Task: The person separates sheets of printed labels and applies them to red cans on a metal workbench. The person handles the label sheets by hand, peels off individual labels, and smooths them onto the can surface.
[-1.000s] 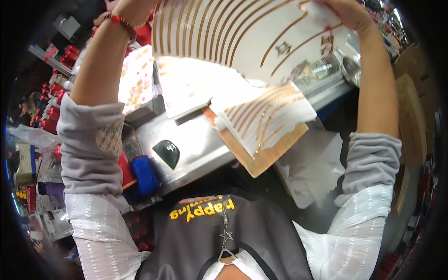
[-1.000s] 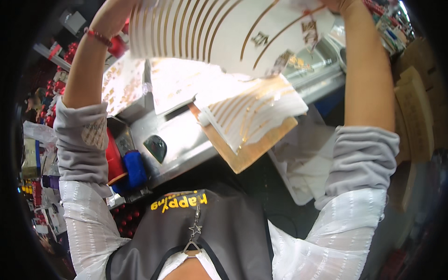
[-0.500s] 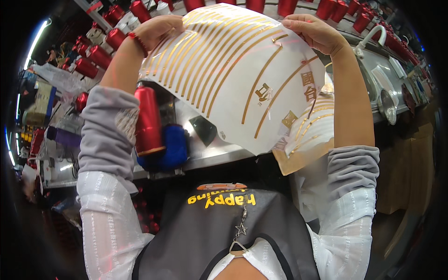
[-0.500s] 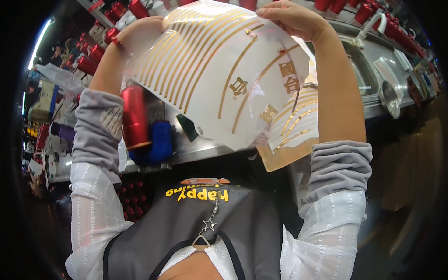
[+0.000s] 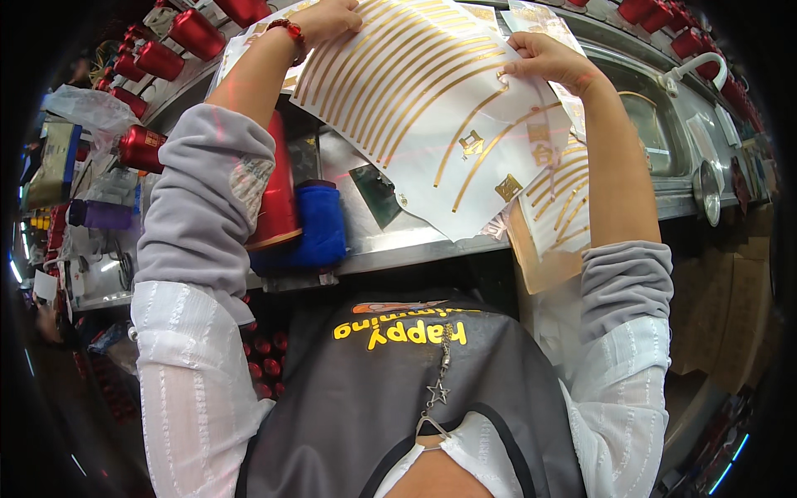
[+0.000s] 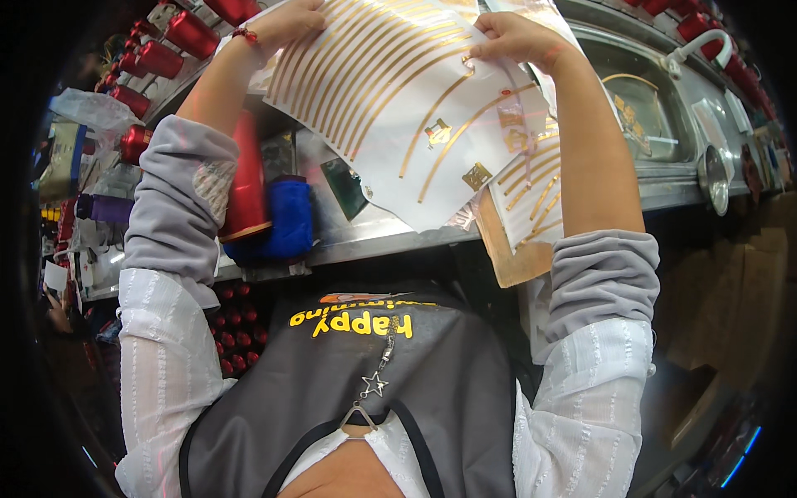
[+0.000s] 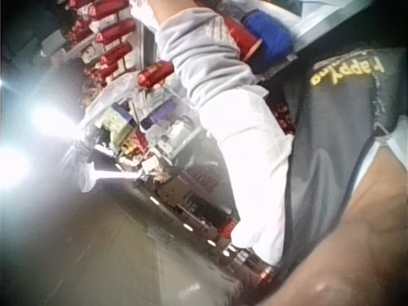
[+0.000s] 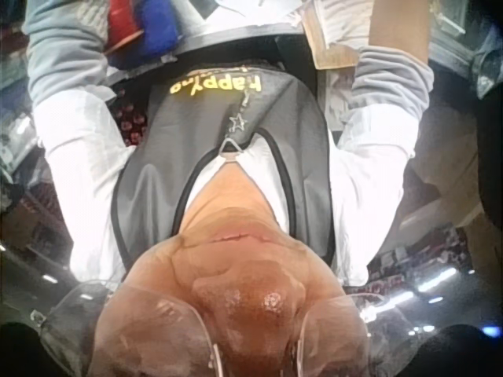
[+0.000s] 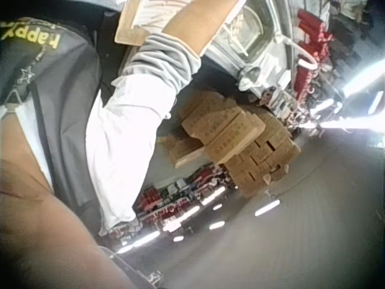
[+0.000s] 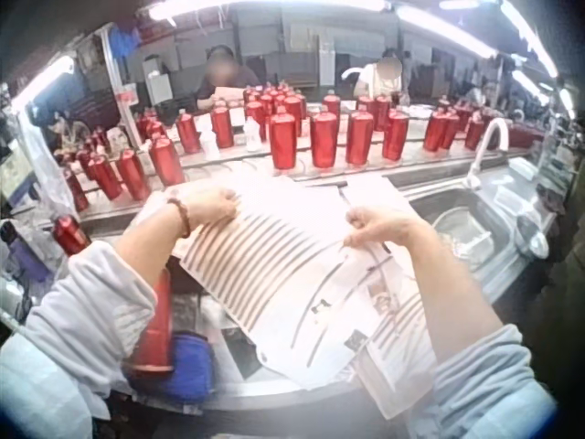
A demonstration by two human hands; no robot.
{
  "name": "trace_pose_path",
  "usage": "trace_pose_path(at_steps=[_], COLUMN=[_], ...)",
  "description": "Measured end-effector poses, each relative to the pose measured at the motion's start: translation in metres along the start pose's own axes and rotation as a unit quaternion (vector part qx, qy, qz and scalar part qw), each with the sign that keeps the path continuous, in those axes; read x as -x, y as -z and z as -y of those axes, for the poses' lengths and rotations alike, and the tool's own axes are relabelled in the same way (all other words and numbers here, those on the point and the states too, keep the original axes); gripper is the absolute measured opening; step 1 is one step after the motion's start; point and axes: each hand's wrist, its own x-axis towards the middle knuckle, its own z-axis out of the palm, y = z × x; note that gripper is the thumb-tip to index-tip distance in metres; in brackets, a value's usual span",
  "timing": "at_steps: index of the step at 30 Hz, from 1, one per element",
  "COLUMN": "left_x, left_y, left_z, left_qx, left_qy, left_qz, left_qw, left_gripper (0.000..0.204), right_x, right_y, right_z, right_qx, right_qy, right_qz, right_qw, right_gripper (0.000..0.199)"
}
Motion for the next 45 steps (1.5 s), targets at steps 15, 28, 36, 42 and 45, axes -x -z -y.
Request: trace_pose_path(at_steps=[15,28,36,42,45], left_x=[0.052,0.168,0.158,0.162,0.171], left_y=[-0.030,-0.060,-0.059,-0.085,-0.083], left_z=[-0.067,-0.117,-0.128,-0.153,-0.146], left_qx=[-0.042,-0.144,-0.124,-0.081,-0.095], left_qy=[-0.304,-0.204,-0.269,-0.315,-0.295], left_qz=[-0.205,0.078,-0.049,-0.003,0.037], left_qw=[0.929,0.965,0.954,0.946,0.950], left_gripper=[0.029,0.050,0.043,0.044,0.045], right_x=[0.010,0.002,0.008,0.017,0.024], right_y=[0.005,0.002,-0.001,0.003,-0.001], right_z=[-0.015,-0.026,-0.030,-0.041,-0.039], right_qx=[-0.044,-0.041,-0.038,-0.017,0.015], right_qy=[0.021,0.036,-0.002,-0.035,-0.076], right_qz=[-0.008,-0.010,-0.050,-0.047,-0.056], right_qw=[0.999,0.998,0.998,0.998,0.995], right_gripper=[0.047,0.040,0.040,0.040,0.037])
